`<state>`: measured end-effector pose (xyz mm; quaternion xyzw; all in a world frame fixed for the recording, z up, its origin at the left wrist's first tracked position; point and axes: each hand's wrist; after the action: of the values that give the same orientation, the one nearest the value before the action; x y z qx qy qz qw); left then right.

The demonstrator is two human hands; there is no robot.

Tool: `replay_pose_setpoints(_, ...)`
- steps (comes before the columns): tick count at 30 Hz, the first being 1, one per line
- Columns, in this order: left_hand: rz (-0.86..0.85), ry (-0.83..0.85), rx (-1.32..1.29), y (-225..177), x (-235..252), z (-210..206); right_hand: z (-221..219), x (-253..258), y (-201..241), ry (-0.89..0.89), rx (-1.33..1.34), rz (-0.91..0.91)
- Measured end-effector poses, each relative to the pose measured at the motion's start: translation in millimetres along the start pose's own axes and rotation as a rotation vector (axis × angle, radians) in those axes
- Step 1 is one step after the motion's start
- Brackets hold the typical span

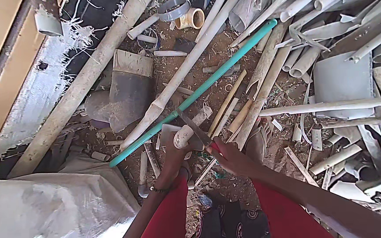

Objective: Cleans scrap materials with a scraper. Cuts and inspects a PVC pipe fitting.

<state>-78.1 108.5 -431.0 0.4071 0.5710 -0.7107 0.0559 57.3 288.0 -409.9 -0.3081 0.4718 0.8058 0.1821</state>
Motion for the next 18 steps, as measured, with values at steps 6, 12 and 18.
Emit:
replay_pose_setpoints(6,0.040,0.006,-0.051,0.7,2.8,1.4,-3.8,8.1,-11.2,-0.052,0.051,-0.032)
replay_pose_setpoints(12,0.469,-0.094,-0.698,-14.1,4.4,-12.5,1.8,15.1,-5.1,0.022,0.070,-0.127)
replay_pose_setpoints(18,0.517,-0.067,-0.807,-14.7,5.5,-8.4,16.5,9.9,-5.1,0.069,-0.017,-0.135)
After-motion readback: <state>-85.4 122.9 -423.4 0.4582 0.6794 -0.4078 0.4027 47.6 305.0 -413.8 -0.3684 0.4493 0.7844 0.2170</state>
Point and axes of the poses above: each hand's wrist, its own x-axis towards the middle knuckle, its own z-axis out of the back of the hand, y = z × x, and after that the axes turned 13 degrees about -x, right-handed
